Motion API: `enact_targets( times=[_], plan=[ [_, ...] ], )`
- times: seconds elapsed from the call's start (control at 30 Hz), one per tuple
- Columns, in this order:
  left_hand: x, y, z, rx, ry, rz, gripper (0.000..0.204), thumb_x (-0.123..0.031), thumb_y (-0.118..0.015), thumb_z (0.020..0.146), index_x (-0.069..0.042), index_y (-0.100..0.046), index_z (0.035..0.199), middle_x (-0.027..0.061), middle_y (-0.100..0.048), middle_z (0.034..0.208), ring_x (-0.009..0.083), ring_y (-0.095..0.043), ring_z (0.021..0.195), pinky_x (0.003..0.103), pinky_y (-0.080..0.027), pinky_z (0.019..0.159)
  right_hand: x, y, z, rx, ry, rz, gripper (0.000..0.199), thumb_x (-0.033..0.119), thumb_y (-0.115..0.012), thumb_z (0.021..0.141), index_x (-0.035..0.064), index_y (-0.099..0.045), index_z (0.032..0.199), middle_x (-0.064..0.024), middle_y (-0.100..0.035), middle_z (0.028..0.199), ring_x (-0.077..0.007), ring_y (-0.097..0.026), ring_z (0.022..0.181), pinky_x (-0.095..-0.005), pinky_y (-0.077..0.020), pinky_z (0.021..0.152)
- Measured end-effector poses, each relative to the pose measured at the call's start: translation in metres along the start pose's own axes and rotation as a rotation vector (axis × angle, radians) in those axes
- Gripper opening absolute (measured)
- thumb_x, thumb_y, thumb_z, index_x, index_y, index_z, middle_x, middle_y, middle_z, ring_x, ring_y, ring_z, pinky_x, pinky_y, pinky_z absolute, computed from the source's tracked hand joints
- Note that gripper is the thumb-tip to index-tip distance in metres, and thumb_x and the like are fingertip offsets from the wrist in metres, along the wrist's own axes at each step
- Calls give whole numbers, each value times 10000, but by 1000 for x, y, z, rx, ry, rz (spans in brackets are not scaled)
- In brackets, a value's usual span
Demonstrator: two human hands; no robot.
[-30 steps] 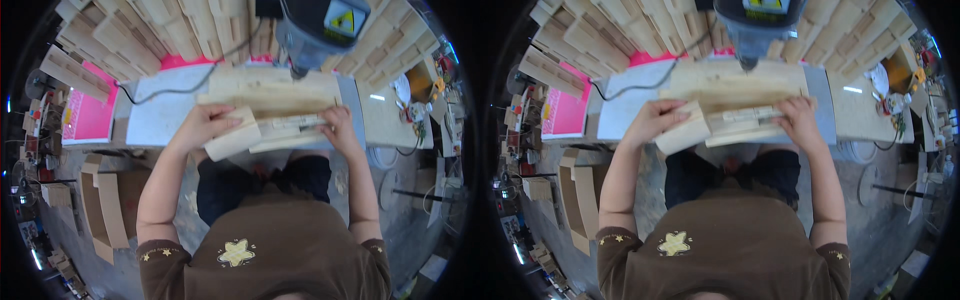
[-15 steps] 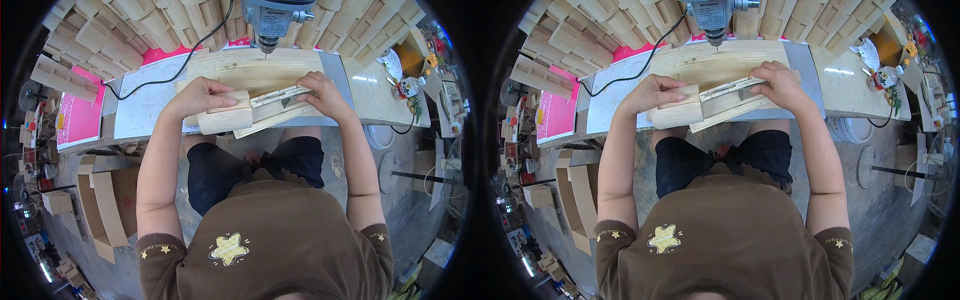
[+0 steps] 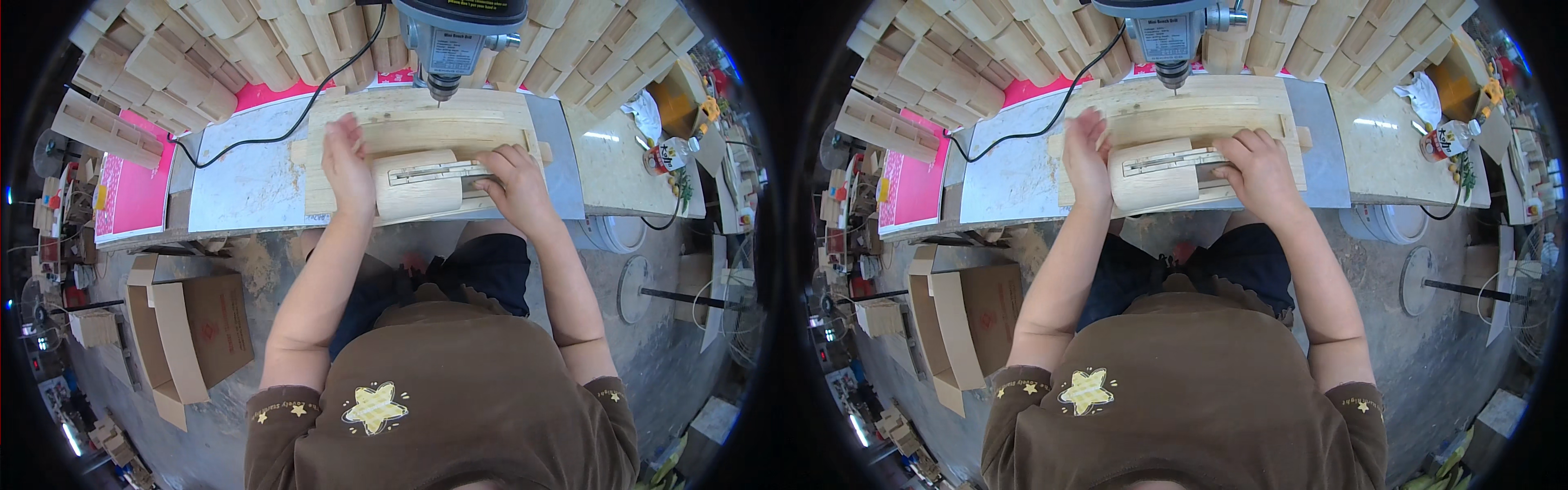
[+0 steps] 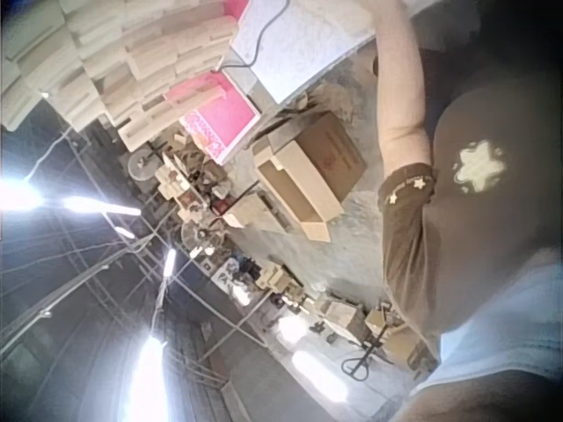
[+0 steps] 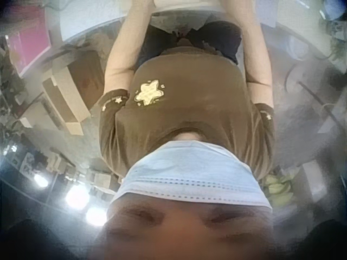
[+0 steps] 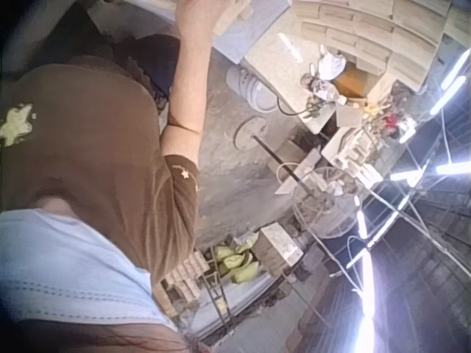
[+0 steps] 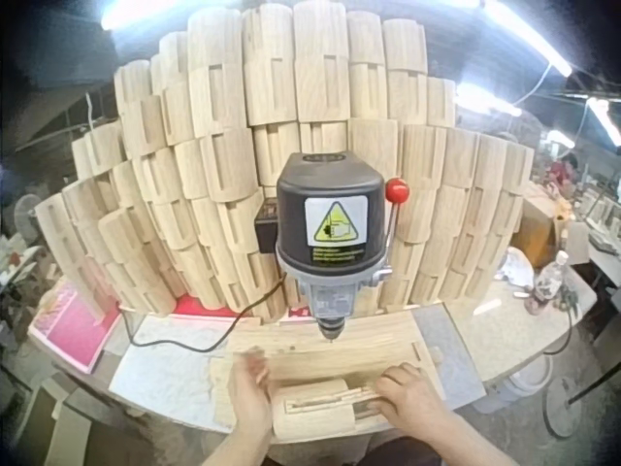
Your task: Drilling holes into wooden cylindrical blocks using a bench drill press and a guide jig.
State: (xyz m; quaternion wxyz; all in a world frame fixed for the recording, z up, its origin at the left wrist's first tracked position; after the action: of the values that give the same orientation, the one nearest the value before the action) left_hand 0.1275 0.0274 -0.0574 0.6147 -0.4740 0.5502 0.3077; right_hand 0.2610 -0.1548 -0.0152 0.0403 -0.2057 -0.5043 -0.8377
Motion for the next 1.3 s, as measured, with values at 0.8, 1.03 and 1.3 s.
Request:
enact_targets(
  times=[0.8, 1.03, 1.3],
  plan=[
    [31, 28, 20, 305, -564, 976, 552, -281, -783, 582, -132, -621, 1088, 26, -570, 947, 214, -497, 954, 403, -264, 882, -45, -19, 52, -146, -93, 128, 367, 56, -719, 661, 33, -606, 1010, -102, -601, 933, -283, -529, 934, -358, -434, 820],
    [36, 29, 20, 338, -586, 966, 506, -272, -776, 584, -123, -634, 1046, 11, -535, 820, 217, -490, 904, 400, -271, 870, -39, 62, 99, -525, -72, 528, 340, 103, -620, 833, 19, -511, 1144, -69, -548, 1093, -163, -501, 1055, -318, -425, 875],
    [33, 28, 20, 331, -600, 980, 488, -271, -776, 583, -112, -636, 1021, 13, -522, 798, 208, -490, 872, 379, -287, 837, 9, 121, 181, -475, -27, 115, 287, 231, -458, 917, -26, -535, 817, -117, -541, 689, -185, -515, 623, -332, -422, 576]
  ],
)
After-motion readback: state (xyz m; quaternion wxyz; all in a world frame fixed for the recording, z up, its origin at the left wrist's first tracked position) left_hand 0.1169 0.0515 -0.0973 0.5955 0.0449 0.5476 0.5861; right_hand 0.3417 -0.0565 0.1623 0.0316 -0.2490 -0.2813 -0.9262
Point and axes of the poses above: each hand's wrist, its own z-axis towards the middle knuckle, its own y-axis out of the back of the hand, x = y × z, the point moved 1 cm from there along z, towards the middle knuckle
